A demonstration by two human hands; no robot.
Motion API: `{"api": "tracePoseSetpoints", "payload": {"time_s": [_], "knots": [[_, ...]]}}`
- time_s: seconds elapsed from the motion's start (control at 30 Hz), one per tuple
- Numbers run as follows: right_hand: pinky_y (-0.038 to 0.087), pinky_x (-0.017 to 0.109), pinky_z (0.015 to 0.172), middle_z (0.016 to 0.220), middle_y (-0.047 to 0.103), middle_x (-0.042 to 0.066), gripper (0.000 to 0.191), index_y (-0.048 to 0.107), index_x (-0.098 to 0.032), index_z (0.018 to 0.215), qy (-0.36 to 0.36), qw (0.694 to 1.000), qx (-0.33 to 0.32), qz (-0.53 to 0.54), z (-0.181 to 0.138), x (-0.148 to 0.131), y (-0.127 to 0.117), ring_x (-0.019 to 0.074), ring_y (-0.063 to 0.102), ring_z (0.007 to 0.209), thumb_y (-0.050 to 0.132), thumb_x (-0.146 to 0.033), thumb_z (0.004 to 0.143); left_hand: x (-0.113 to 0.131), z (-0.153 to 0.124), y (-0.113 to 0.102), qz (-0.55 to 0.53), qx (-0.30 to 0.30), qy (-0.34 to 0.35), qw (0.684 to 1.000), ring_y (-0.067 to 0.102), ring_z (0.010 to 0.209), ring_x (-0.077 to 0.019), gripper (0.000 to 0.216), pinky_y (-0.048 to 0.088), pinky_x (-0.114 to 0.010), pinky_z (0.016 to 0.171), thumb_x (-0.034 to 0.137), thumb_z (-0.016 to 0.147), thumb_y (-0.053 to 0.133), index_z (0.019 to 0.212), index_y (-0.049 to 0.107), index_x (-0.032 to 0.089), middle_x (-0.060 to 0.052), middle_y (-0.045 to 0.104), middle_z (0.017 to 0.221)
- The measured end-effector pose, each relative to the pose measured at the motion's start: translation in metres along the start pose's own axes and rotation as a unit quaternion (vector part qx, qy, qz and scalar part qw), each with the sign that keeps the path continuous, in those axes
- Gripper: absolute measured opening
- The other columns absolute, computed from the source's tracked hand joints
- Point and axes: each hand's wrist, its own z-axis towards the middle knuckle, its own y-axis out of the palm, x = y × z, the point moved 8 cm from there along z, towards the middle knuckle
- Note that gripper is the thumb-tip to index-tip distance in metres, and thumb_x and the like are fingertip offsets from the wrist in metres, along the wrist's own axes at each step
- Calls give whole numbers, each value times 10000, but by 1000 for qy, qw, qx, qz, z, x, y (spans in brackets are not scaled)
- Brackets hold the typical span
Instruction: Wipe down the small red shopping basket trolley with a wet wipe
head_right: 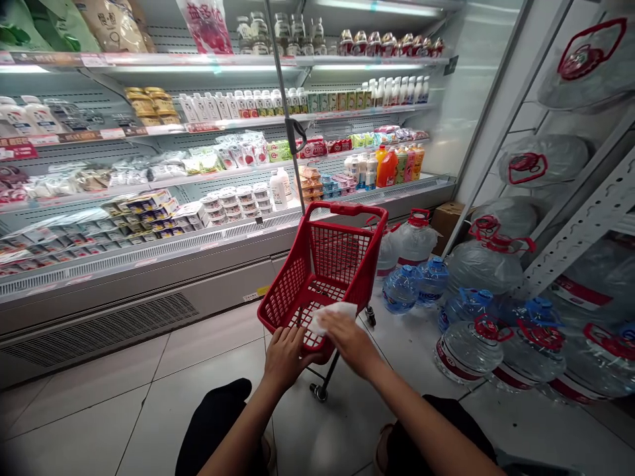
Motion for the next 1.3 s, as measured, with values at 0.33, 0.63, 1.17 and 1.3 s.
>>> {"api": "tracePoseSetpoints", "payload": {"time_s": [0.33,0.63,1.17,1.3], "knots": [[394,561,1226,1502,597,46,526,580,-287,1471,116,990,73,-17,38,108,-32,238,473,1469,260,-483,1102,-28,19,-18,-1,-47,69,997,655,1129,-259,265,368,-465,1178,399,917,768,1081,654,224,-62,723,1172],[325,587,1255,1582,503,-2,511,354,-359,1611,101,991,78,-46,-38,7,0,239,376,1526,329,-320,1102,-33,21,-5,12,-23,3,1000,673,1031,-250,126,404,-453,1160,348,964,698,1003,641,243,-40,716,989],[296,569,1266,1592,491,5,520,332,-341,1623,152,973,136,-111,-59,67,-24,234,389,1520,309,-354,1104,3,41,-7,-13,-32,202,979,466,1458,-249,247,276,-493,1272,375,969,698,1180,659,254,-77,580,1495],[320,599,1246,1551,546,21,500,410,-333,1588,180,965,167,-90,-52,82,-27,249,431,1497,292,-385,1105,21,53,11,17,-16,190,981,603,1255,-252,154,332,-493,1238,330,940,740,1043,656,252,-63,693,1158]]}}
